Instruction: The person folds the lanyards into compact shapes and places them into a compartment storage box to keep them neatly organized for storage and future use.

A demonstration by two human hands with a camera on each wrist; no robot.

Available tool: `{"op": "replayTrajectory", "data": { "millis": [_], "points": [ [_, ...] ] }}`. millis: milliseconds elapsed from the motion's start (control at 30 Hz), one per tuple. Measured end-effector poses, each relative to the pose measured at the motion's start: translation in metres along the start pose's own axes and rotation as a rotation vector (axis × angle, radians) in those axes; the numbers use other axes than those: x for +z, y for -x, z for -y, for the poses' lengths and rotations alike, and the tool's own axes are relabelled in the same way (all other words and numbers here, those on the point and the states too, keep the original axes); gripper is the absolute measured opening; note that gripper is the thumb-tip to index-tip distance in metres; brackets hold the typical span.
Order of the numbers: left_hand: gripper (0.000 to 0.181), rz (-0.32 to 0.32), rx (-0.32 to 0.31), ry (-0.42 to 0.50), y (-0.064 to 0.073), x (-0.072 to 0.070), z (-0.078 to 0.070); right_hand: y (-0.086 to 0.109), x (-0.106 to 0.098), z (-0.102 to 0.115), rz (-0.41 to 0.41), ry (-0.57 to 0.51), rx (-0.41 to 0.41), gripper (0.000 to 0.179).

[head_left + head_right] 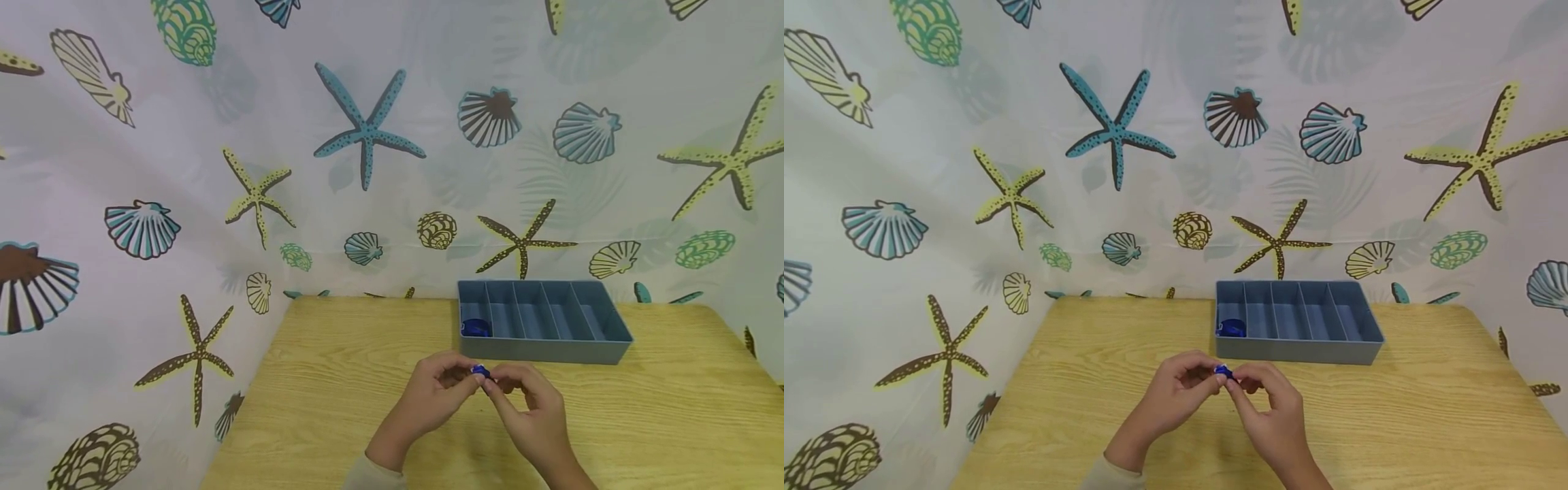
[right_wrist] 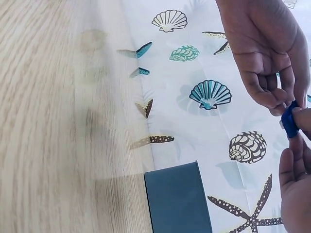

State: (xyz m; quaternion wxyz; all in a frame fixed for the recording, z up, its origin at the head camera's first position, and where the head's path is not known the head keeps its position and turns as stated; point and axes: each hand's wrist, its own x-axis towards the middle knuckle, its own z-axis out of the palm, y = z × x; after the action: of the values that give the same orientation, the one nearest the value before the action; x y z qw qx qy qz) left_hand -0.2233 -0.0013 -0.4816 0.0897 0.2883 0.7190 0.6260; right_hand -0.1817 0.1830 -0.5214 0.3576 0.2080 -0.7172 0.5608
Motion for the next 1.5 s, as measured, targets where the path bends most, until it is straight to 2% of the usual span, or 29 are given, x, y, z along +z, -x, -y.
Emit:
{"op": "replayTrajectory", "data": {
  "millis": [100, 233, 333, 467, 667, 933, 1067, 1267, 1400, 1500],
  "points": [
    [0.018, 0.018, 0.042, 0.003, 0.000, -0.001, 0.001, 0.000, -0.002, 0.002, 0.024, 0.017, 0.101, 0.034],
    [0.018, 0.029, 0.075, 0.000, 0.001, -0.002, 0.003, -0.001, -0.004, 0.004, 0.042, 0.046, 0.174, 0.032],
    [0.018, 0.030, 0.087, -0.007, 0.001, -0.003, 0.004, -0.002, -0.005, 0.003, 0.054, 0.038, 0.168, 0.034],
    [0.020, 0.034, 0.096, -0.003, 0.001, -0.004, 0.006, -0.003, -0.007, 0.000, 0.113, 0.033, 0.160, 0.033],
    [0.022, 0.046, 0.074, 0.020, 0.003, -0.003, 0.009, -0.002, -0.014, -0.004, 0.230, -0.064, 0.219, 0.027],
    [0.022, 0.072, 0.045, -0.017, 0.003, -0.006, 0.013, 0.001, -0.021, -0.006, 0.377, -0.146, 0.342, 0.015],
    [0.022, 0.075, 0.009, 0.019, 0.000, -0.004, 0.014, 0.003, -0.021, -0.006, 0.356, -0.100, 0.374, 0.011],
    [0.025, 0.075, -0.052, 0.088, -0.008, 0.000, 0.016, 0.003, -0.019, -0.004, 0.248, -0.035, 0.364, 0.010],
    [0.030, 0.064, -0.025, 0.064, -0.016, 0.003, 0.025, 0.003, -0.020, -0.004, 0.192, -0.001, 0.355, 0.010],
    [0.029, 0.006, 0.025, -0.021, -0.022, 0.006, 0.033, 0.002, -0.022, -0.004, 0.170, 0.025, 0.382, 0.007]
  ]
}}
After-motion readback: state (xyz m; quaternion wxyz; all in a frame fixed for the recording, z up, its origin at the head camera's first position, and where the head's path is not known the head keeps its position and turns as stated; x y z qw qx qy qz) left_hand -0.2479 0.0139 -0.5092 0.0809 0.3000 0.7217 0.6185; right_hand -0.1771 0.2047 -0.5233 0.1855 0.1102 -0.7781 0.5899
